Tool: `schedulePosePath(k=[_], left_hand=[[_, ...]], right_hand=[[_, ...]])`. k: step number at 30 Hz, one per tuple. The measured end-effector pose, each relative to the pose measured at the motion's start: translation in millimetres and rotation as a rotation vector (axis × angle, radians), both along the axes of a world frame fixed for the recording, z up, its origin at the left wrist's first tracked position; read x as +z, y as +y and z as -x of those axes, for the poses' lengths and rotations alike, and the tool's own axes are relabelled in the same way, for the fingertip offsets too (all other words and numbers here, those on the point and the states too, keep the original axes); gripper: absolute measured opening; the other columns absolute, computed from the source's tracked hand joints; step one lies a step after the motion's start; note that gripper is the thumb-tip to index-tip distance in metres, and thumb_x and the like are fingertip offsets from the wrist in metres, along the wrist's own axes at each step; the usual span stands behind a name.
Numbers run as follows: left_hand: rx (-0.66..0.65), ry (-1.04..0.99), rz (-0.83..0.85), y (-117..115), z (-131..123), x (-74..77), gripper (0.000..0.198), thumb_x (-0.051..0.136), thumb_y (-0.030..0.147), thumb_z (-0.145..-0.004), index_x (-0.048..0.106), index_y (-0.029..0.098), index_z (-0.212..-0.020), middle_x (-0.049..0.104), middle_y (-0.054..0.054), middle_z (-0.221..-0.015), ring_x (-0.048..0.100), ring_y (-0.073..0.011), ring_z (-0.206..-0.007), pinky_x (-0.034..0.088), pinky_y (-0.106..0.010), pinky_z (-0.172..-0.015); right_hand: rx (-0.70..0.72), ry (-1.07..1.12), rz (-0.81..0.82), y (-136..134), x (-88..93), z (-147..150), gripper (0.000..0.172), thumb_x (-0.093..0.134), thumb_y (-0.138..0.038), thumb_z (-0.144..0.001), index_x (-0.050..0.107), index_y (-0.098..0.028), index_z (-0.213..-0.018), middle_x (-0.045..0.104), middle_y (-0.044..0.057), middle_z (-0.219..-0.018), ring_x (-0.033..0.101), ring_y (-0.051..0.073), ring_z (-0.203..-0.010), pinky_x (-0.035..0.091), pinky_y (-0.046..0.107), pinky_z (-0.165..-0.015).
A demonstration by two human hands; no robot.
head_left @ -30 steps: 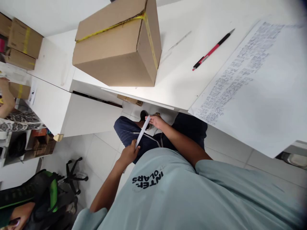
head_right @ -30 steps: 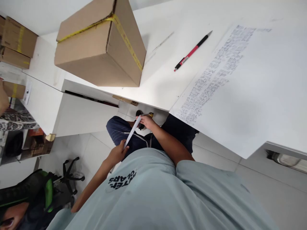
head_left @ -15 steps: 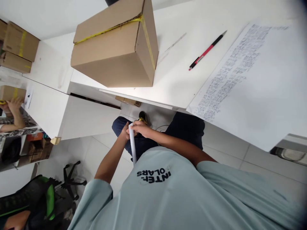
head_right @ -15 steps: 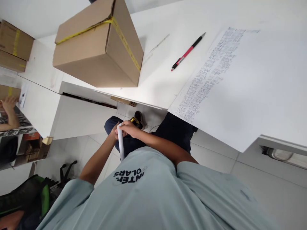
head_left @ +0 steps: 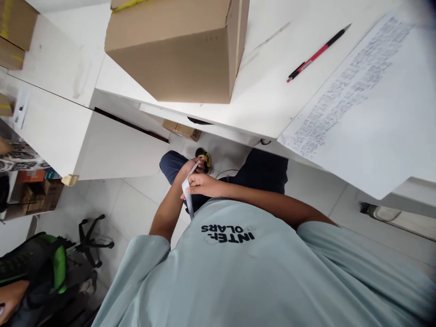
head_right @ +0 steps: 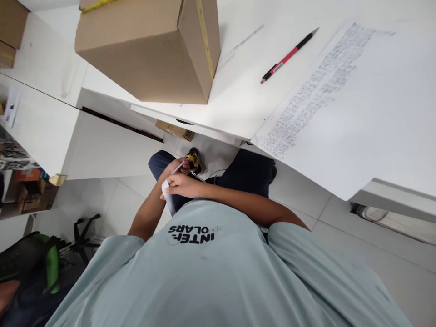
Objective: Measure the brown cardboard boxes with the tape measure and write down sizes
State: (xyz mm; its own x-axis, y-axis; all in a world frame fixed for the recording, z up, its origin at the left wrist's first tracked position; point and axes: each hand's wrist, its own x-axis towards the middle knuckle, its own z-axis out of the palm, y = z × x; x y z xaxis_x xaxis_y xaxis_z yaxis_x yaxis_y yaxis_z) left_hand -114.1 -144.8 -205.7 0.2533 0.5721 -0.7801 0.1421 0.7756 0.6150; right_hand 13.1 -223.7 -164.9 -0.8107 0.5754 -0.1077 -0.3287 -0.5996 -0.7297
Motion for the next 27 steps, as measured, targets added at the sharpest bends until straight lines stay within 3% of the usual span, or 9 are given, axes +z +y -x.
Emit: schedulePosePath(k=[2,4,8,12,15,17,20,24,27], left_hand=[[0.047,0.010,0.085,1,2,8.5,0.040,0.048,0.032,-0.112,0.056,0.015,-0.077,0.046,0.005,-0.062,0.042,-0.0049,-0.047,0.036,-0.015,-0.044],[0.093,0.017,0.135,-2,4,21.4,0.044,0.039,0.025,-0.113,0.045,0.020,-0.070,0.032,0.008,-0.054,0.028,-0.0039,-0.041,0.023,-0.014,-0.039],[0.164,0.051,0.139,-14,7,51.1,0.037,0.038,0.023,-0.112,0.052,0.018,-0.079,0.039,0.007,-0.053,0.033,-0.0054,-0.040,0.025,-0.014,-0.037],[0.212,0.070,0.109,-30,11,80.6,0.039,0.036,0.028,-0.114,0.058,0.016,-0.084,0.043,0.006,-0.051,0.037,-0.0066,-0.039,0.030,-0.016,-0.039],[0.188,0.022,0.084,-43,16,103.0,0.035,0.046,0.033,-0.111,0.059,0.016,-0.084,0.043,0.006,-0.048,0.037,-0.0070,-0.039,0.028,-0.017,-0.039],[0.108,-0.007,0.049,-53,17,117.7,0.035,0.059,0.041,-0.107,0.061,0.015,-0.083,0.045,0.006,-0.048,0.038,-0.0070,-0.040,0.029,-0.017,-0.041],[-0.048,-0.038,-0.021,-67,14,138.0,0.041,0.069,0.051,-0.099,0.064,0.015,-0.081,0.046,0.006,-0.046,0.039,-0.0070,-0.041,0.029,-0.019,-0.043],[-0.218,-0.101,-0.052,-78,4,158.8,0.048,0.070,0.059,-0.095,0.066,0.015,-0.079,0.045,0.005,-0.042,0.037,-0.0071,-0.041,0.028,-0.021,-0.046],[-0.258,-0.098,-0.064,-77,-5,167.8,0.049,0.071,0.063,-0.092,0.066,0.016,-0.078,0.044,0.005,-0.041,0.035,-0.0073,-0.040,0.027,-0.022,-0.047]], right_hand=[[0.018,0.024,-0.053,0,3.2,1,0.037,0.087,-0.047,-0.082,0.061,-0.021,-0.088,0.083,0.006,-0.093,0.080,0.021,-0.096,0.060,0.035,-0.093],[0.051,0.007,-0.104,1,2.0,2,0.040,0.087,-0.054,-0.081,0.067,-0.020,-0.089,0.083,0.003,-0.093,0.079,0.019,-0.094,0.060,0.032,-0.091],[0.071,-0.191,0.001,2,-18.0,-7,0.053,0.073,-0.069,-0.089,0.077,-0.017,-0.088,0.082,0.009,-0.096,0.077,0.020,-0.088,0.059,0.027,-0.076],[-0.354,-0.569,0.164,-6,-49.1,-32,0.054,0.061,-0.064,-0.099,0.071,-0.016,-0.075,0.078,0.011,-0.085,0.071,0.018,-0.077,0.054,0.027,-0.072],[-0.581,-0.656,0.178,-9,-61.5,-45,0.035,0.063,-0.053,-0.102,0.068,-0.020,-0.093,0.077,0.007,-0.107,0.069,0.018,-0.099,0.052,0.025,-0.084],[-0.690,-0.612,0.174,-5,-60.5,-47,0.028,0.064,-0.050,-0.102,0.067,-0.024,-0.110,0.073,0.006,-0.125,0.066,0.019,-0.116,0.052,0.025,-0.090],[-0.756,-0.421,0.173,9,-49.0,-44,0.035,0.065,-0.053,-0.100,0.065,-0.027,-0.123,0.070,0.006,-0.137,0.064,0.021,-0.125,0.055,0.027,-0.090],[-0.634,-0.208,0.188,20,-29.9,-39,0.050,0.050,-0.068,-0.103,0.071,-0.024,-0.115,0.076,0.008,-0.118,0.071,0.021,-0.110,0.056,0.030,-0.093],[-0.584,-0.256,0.269,18,-20.6,-41,0.070,0.032,-0.078,-0.103,0.071,-0.021,-0.090,0.073,0.007,-0.092,0.069,0.020,-0.093,0.055,0.028,-0.086]])
